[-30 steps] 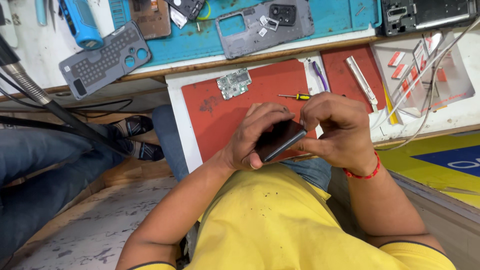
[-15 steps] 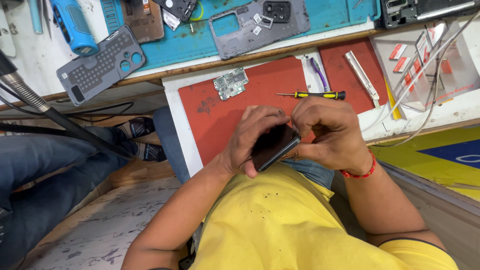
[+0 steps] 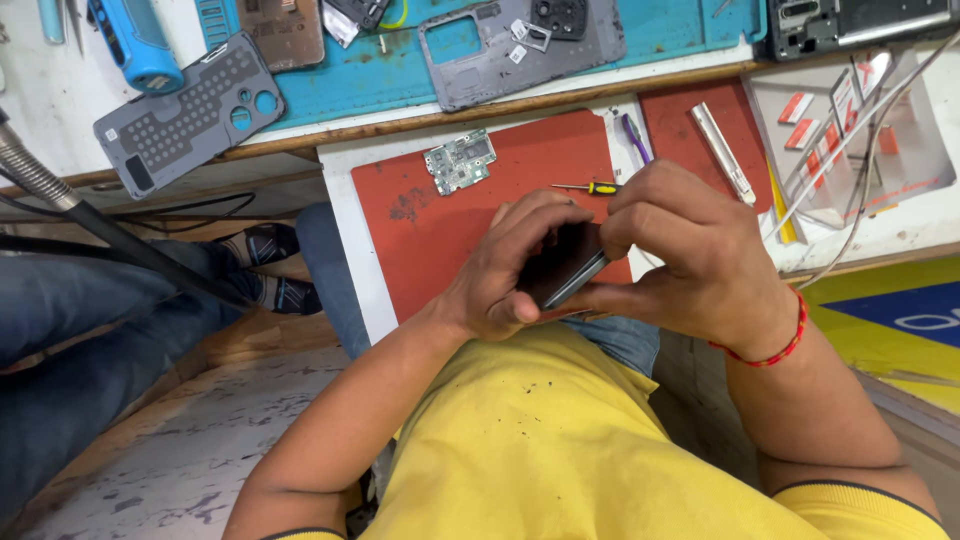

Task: The person disassembles a smartphone by removing the back cover and unscrewing internal components. They use a screwdriver to detach the camera module and other parts, then reassemble the device by screwing components back into place and closing the back cover.

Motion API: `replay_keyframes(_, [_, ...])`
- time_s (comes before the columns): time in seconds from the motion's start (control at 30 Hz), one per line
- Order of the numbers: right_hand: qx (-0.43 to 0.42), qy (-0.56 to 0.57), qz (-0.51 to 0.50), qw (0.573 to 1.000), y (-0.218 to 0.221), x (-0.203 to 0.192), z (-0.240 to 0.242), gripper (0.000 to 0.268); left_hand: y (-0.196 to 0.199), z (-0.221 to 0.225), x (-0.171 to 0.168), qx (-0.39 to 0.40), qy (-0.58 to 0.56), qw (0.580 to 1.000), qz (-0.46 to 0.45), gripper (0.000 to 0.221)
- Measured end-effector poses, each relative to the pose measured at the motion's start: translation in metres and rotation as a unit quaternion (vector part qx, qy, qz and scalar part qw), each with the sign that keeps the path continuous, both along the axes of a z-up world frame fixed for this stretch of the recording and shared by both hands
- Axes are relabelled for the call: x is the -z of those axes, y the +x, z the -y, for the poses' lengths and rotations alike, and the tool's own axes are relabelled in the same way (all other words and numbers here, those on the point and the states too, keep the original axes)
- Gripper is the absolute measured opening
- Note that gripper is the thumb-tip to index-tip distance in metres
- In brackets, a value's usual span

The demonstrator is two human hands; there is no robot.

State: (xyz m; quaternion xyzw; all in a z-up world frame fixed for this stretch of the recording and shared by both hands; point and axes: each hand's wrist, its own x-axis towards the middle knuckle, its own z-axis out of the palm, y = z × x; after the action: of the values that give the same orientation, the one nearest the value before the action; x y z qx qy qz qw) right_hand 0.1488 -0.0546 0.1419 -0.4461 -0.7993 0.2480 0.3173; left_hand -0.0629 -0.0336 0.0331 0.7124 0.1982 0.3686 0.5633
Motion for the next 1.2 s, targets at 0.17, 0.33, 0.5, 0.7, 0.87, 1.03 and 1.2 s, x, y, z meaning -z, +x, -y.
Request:
replay_keyframes(0.17, [0.000, 0.046, 0.035, 0.998, -0.006, -0.007, -0.011, 0.041, 0.002, -0.003, -0.014, -0.024, -0.026, 0.999, -0.007, 0.105])
replay_keyframes(0.33, [-0.014, 0.058, 0.072, 0.996, -0.006, -0.012, -0.024, 0.041, -0.002, -0.012, -0.018, 0.010, -0.010, 1.000, -0.018, 0.107])
replay_keyframes(0.5, [-0.005, 0.043, 0.059, 0.997, 0.001, -0.002, -0.022, 0.045, -0.013, -0.016, 0.002, 0.007, -0.025, 0.999, -0.024, 0.111])
replay_keyframes(0.7, [0.064, -0.102, -0.016, 0.993, 0.007, 0.050, -0.002, 0.015, -0.022, -0.007, 0.032, -0.021, -0.242, 0.957, 0.161, 0.118])
replay_keyframes(0.87, [-0.001, -0.075, 0.097, 0.993, -0.014, 0.087, 0.024, 0.019, -0.028, -0.003, 0.053, -0.055, -0.314, 0.911, 0.262, 0.120])
replay_keyframes(1.03, [0.010, 0.008, 0.181, 0.983, -0.033, 0.094, 0.031, 0.011, -0.024, -0.001, 0.057, -0.079, -0.344, 0.876, 0.327, 0.116])
replay_keyframes(1.2, [0.015, 0.046, 0.222, 0.974, -0.036, 0.088, 0.014, 0.013, -0.027, 0.003, 0.064, -0.075, -0.339, 0.865, 0.362, 0.114])
